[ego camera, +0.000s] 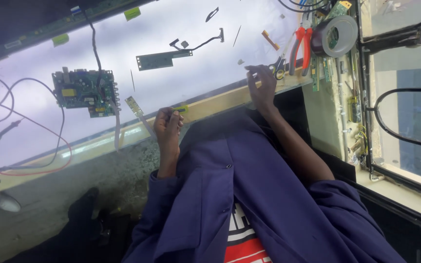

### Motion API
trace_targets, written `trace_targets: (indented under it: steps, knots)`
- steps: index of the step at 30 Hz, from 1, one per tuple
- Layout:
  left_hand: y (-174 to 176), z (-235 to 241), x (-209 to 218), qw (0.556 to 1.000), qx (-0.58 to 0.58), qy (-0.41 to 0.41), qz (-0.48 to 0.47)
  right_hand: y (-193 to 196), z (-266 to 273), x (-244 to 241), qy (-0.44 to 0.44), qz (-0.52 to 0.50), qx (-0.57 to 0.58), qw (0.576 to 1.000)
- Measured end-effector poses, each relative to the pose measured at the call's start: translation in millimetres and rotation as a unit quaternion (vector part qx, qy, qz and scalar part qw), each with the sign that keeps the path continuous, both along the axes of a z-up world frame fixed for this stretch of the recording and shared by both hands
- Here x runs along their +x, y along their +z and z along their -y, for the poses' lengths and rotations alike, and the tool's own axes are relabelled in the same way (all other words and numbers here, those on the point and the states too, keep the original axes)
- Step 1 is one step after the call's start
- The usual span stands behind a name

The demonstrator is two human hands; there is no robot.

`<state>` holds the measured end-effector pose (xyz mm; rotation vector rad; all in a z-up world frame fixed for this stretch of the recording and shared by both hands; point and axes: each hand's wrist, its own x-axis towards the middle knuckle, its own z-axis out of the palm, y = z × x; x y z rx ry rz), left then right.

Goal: The person cleans a small yellow electronic component using a white cloth. They wipe the component thoroughly, handling it with both hands, and place it on the table. The person then picks up a small white object and manipulates it with their fingers.

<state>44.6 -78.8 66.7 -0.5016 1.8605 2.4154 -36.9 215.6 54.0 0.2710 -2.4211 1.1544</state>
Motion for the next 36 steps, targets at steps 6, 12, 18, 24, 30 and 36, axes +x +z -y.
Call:
trace_targets:
  steps: [6, 12, 18, 24, 30, 36]
  knots:
    - [8.2, -10.0, -0.6, 1.000, -0.006, 0.005, 0.020, 0.1, -13.3, 0.9, -0.005, -0.091, 0.087, 0.992]
    - [20.5, -6.0, 11.8, 0.998, -0.022, 0.038, 0.034, -5.3, -0.7, 1.9, 0.029, -0.143, 0.094, 0.985]
    - [8.2, -15.7, 34.6, 0.998, -0.024, 0.048, 0.034, -9.9, -16.5, -10.4, -0.031, -0.137, 0.183, 0.973]
    - [16.3, -38.6, 40.0, 0.997, -0.027, 0.051, 0.044, -18.5, -66.0, -16.7, -0.031, -0.115, 0.207, 0.971]
    - [22.5, -49.4, 46.8, 0.997, -0.055, 0.026, 0.040, -15.5, -95.4, -33.5, -0.032, -0.104, 0.172, 0.979]
    - [35.2, -63.2, 44.5, 0.985, -0.034, 0.096, 0.138, 0.6, -114.6, -93.3, -0.073, -0.087, 0.231, 0.966]
